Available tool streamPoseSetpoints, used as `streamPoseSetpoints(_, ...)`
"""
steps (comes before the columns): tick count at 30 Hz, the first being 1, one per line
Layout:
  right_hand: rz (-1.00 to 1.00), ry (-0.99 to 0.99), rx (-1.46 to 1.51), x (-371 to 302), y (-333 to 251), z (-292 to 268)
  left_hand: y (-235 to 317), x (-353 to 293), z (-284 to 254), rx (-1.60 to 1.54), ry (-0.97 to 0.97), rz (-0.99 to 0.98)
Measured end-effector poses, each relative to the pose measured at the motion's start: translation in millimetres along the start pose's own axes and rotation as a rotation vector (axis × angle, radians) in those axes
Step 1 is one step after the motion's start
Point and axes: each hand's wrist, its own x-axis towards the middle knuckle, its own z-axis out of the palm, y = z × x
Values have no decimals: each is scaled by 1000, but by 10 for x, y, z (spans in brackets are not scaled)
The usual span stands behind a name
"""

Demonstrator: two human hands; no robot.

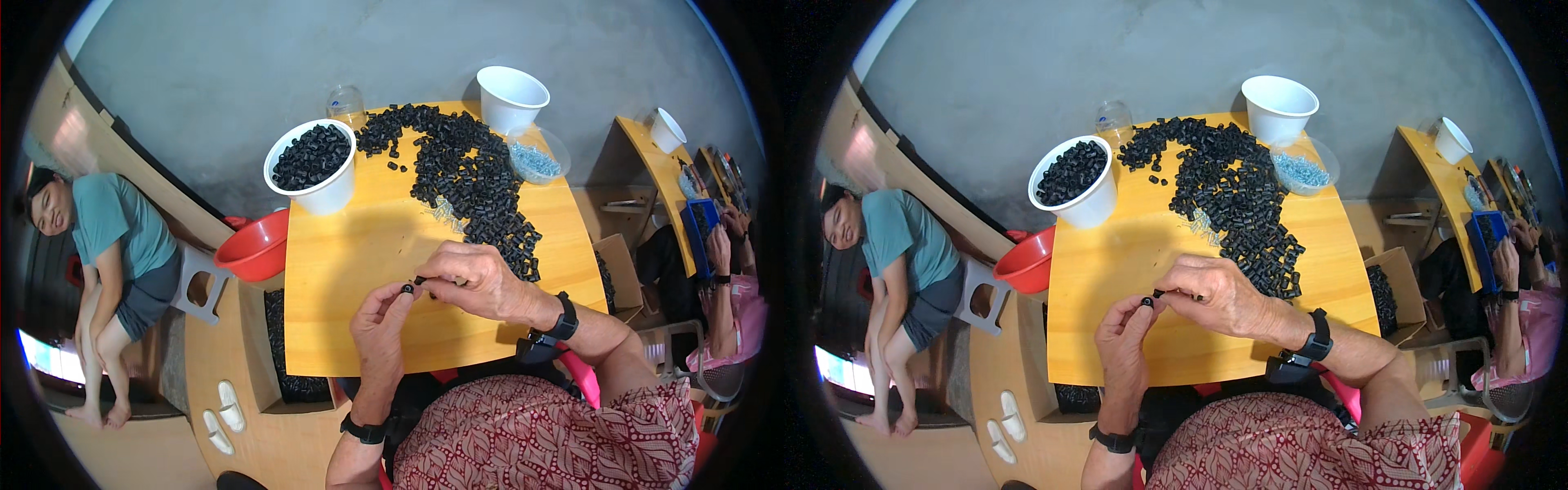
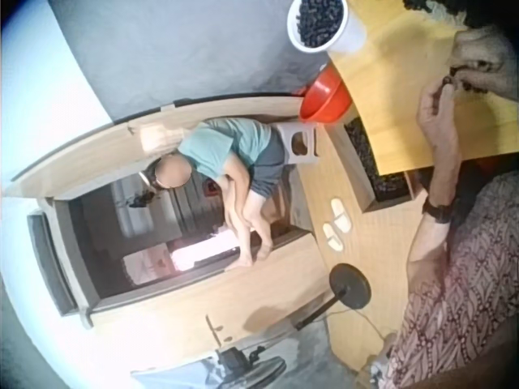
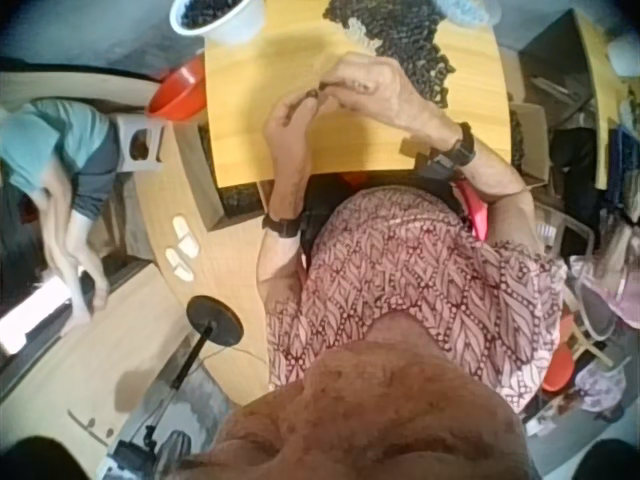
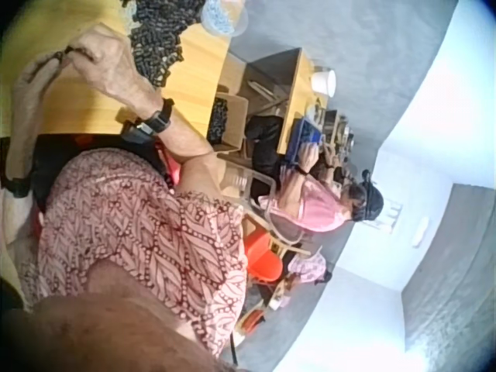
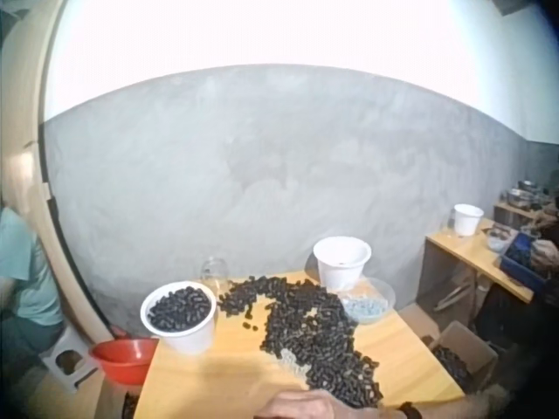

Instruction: The person picks up a black plastic piece and a metal pin by hand, inserts the pin into the piece, and places the assembled unit onto the table, repeating the process several times.

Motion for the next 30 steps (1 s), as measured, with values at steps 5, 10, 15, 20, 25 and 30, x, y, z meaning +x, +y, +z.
streamPoseSetpoints(5,-46,-1,-18,35,7,20,24,4,47,16,-18,24)
streamPoseSetpoints(10,-162,10,-112,34,21,51,14,-10,41,32,10,22)
streamPoseSetpoints(15,-156,-7,-178,-31,-15,92,-30,-27,38,86,13,48)
streamPoseSetpoints(20,-144,75,-185,-91,8,175,-31,-30,63,108,2,81)
streamPoseSetpoints(25,-233,155,-215,-92,-21,216,-105,-22,22,102,3,91)
streamPoseSetpoints(30,-304,105,-337,-125,36,189,-151,-25,16,113,-21,65)
